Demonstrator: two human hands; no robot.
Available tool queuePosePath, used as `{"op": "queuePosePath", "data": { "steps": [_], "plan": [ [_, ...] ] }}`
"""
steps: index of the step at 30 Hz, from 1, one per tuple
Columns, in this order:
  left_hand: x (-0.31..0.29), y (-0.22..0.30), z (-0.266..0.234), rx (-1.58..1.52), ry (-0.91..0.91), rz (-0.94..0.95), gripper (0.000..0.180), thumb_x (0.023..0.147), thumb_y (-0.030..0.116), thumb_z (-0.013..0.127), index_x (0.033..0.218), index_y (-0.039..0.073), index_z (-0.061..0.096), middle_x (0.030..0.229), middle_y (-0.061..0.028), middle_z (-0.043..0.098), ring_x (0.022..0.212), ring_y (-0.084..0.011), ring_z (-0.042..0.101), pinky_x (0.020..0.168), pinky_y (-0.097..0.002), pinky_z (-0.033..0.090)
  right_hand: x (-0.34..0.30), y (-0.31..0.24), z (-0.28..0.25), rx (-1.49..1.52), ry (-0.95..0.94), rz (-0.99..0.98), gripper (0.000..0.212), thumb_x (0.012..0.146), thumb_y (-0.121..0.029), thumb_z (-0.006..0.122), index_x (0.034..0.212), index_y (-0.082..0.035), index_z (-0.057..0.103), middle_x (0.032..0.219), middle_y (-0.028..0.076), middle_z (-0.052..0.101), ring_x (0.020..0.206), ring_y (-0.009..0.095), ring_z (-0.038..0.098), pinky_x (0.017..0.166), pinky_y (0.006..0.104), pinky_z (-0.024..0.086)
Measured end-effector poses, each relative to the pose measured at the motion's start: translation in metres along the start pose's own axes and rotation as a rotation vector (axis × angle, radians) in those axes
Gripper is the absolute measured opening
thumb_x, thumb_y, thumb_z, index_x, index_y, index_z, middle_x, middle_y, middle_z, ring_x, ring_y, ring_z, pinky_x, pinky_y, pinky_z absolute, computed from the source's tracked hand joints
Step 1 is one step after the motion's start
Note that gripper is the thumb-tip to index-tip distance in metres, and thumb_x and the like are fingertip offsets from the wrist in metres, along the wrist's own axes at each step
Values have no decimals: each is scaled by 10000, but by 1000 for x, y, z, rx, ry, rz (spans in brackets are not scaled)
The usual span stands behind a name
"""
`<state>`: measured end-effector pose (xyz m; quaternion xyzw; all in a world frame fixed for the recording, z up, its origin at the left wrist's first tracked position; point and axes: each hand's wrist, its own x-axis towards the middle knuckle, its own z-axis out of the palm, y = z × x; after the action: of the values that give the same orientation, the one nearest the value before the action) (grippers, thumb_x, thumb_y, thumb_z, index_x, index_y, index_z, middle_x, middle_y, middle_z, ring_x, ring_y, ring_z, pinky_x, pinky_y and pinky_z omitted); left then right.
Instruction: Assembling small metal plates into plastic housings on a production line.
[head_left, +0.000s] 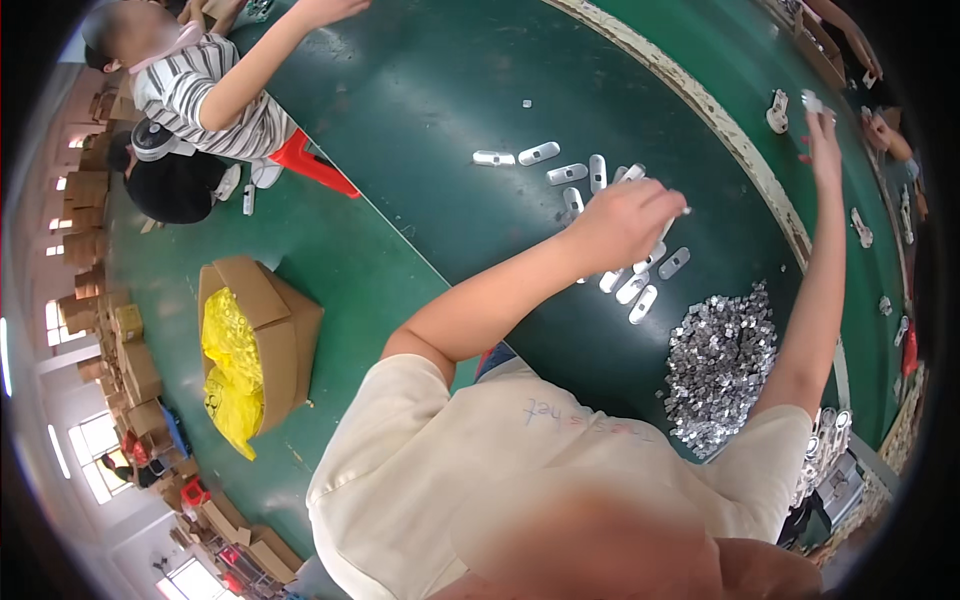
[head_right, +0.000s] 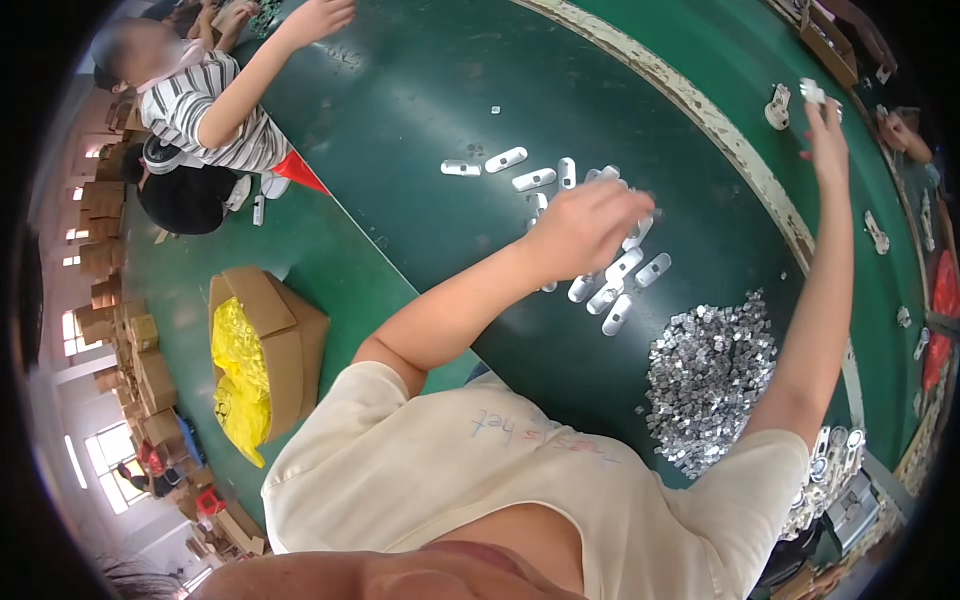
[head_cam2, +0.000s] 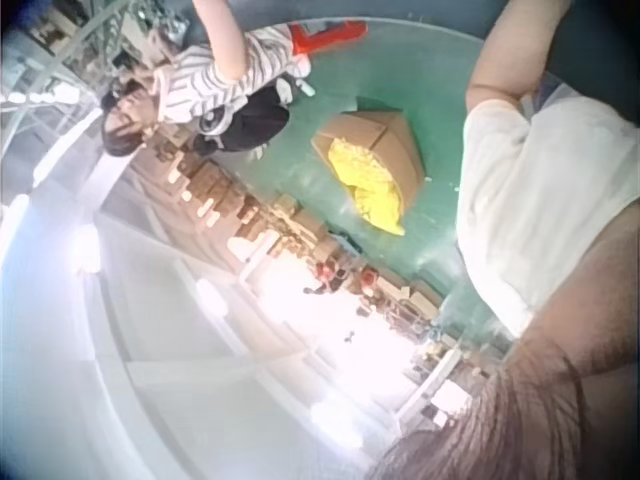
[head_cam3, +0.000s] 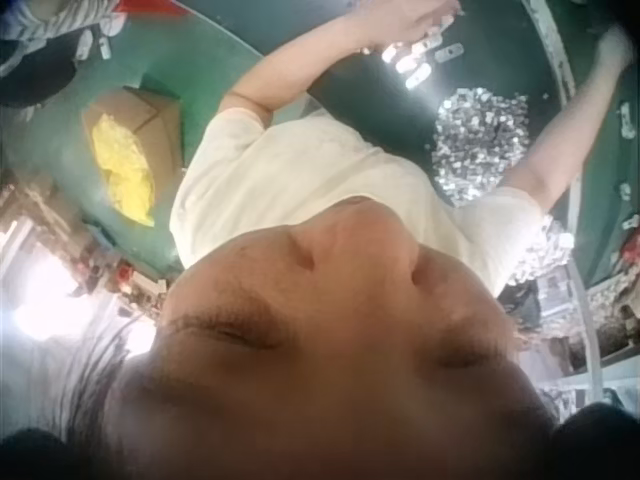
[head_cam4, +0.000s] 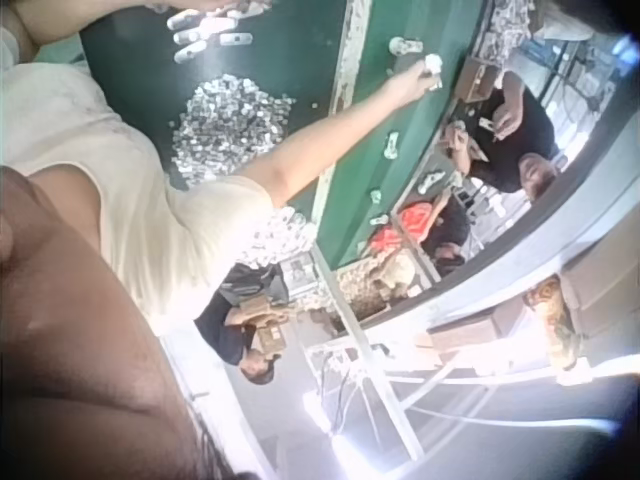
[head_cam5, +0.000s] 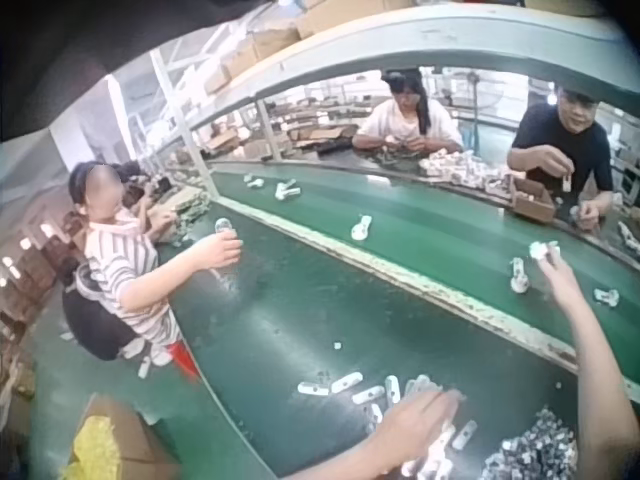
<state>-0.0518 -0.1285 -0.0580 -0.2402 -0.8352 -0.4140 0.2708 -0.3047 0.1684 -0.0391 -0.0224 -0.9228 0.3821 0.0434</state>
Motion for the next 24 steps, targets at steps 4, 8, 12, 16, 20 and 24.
{"op": "queuePosePath", "data": {
  "steps": [4, 8, 12, 16, 20, 24],
  "plan": [
    [15, -9, -25, -100, 272, -230, 69, 828, 25, 554, 896, 14, 550, 788, -93, 583, 668, -163, 578, 573, -264, 454, -84, 3, -70, 273, -59, -20, 492, 862, -426, 458, 1265, -145, 422, 1045, 4, 577, 740, 38, 504, 488, 156, 296],
    [30, -30, -82, -551, 467, -384, 86, 925, 107, 453, 957, 28, 447, 841, -95, 584, 755, -142, 573, 694, -267, 465, -201, 80, -189, 109, 13, 105, 567, 898, -328, 471, 1378, -79, 300, 1216, 53, 528, 895, 87, 514, 731, 198, 402],
    [8, -91, -122, -95, 172, -350, 89, 918, 95, 428, 968, 39, 476, 1084, -117, 593, 1205, -257, 441, 975, -323, 331, -341, 164, -283, -590, 245, 208, 570, 900, -344, 465, 1361, -45, 316, 1166, 164, 545, 1005, 261, 541, 866, 345, 399],
    [-2, -120, -92, 12, -193, -345, 144, 920, 117, 422, 1027, 41, 482, 1272, -128, 488, 1265, -273, 366, 1007, -330, 293, -481, 222, -331, -762, 515, 431, 577, 846, -374, 523, 1293, -30, 401, 1083, 286, 554, 994, 412, 541, 838, 426, 421],
    [-7, -96, -68, -223, -230, -455, 169, 952, 124, 366, 1044, 11, 451, 1269, -166, 484, 1262, -254, 376, 993, -307, 305, -487, 202, -279, -743, 458, 675, 623, 829, -425, 512, 1322, -65, 384, 1228, 363, 370, 1143, 455, 387, 964, 418, 328],
    [-5, -36, -22, -456, -329, -545, 65, 947, 94, 341, 940, 51, 389, 1294, -204, 431, 1191, -222, 402, 1006, -316, 259, -482, 177, -253, -725, 523, 557, 558, 784, -317, 564, 1288, -119, 427, 1154, 307, 420, 1077, 433, 462, 909, 414, 393]
  ]
}}
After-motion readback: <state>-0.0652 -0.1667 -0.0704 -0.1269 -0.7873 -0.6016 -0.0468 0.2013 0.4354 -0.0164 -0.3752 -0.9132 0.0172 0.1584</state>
